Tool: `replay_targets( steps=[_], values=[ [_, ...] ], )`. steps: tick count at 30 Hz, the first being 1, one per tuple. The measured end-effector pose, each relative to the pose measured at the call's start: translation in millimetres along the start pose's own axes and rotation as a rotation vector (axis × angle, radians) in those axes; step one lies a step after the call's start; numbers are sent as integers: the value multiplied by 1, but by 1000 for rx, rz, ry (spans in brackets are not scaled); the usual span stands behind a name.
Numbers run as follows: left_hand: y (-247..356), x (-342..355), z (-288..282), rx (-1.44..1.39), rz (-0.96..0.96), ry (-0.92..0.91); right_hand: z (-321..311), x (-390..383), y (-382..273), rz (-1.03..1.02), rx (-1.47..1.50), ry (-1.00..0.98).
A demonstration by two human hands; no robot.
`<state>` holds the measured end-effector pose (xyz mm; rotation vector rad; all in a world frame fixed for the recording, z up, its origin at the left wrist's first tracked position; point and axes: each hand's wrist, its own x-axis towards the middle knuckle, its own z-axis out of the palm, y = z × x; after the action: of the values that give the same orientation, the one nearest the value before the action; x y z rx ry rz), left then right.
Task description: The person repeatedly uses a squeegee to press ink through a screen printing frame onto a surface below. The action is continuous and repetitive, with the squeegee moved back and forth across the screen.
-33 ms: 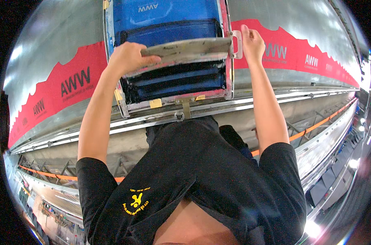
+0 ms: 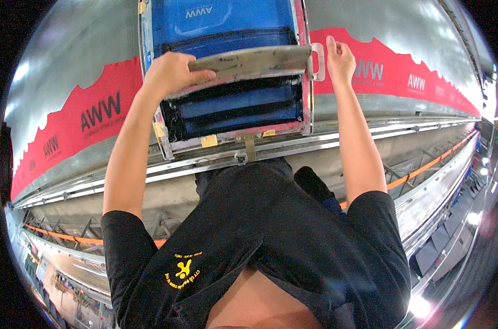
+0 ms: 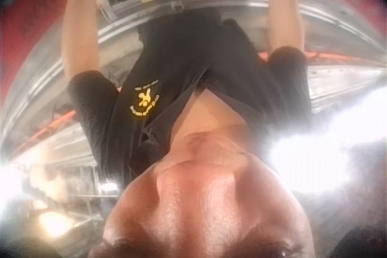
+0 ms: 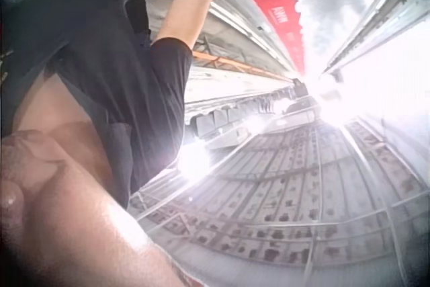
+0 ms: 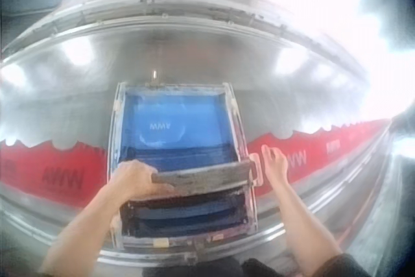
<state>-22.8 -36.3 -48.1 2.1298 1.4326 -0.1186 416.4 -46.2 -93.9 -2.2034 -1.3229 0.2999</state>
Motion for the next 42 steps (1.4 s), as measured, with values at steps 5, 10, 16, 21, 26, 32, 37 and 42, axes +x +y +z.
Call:
replay_targets(
  steps=[5, 10, 16, 21, 26, 32, 37, 42],
  values=[
    [-23, 37, -20, 53, 77, 177, 37, 2, 13, 334, 459, -341],
    [-21, 38, -5, -39, 121, 112, 26, -3, -6, 384, 472, -456],
    [14, -35, 56, -172, 91, 226, -9, -8, -13, 430, 659, -524],
    [61, -161, 160, -121, 135, 301, -24, -20, -22, 411, 734, -541],
    [92, -216, 159, -191, 175, 350, -17, -35, 4, 217, 605, -121],
    [120, -190, 126, -222, 111, 363, -21, -24, 28, 108, 600, -123],
    [111, -155, 139, -176, 43, 258, -44, -49, -21, 82, 546, -166],
    [133, -97, 122, -168, -65, 191, 28, 31, 46, -3, 530, -9]
  ],
)
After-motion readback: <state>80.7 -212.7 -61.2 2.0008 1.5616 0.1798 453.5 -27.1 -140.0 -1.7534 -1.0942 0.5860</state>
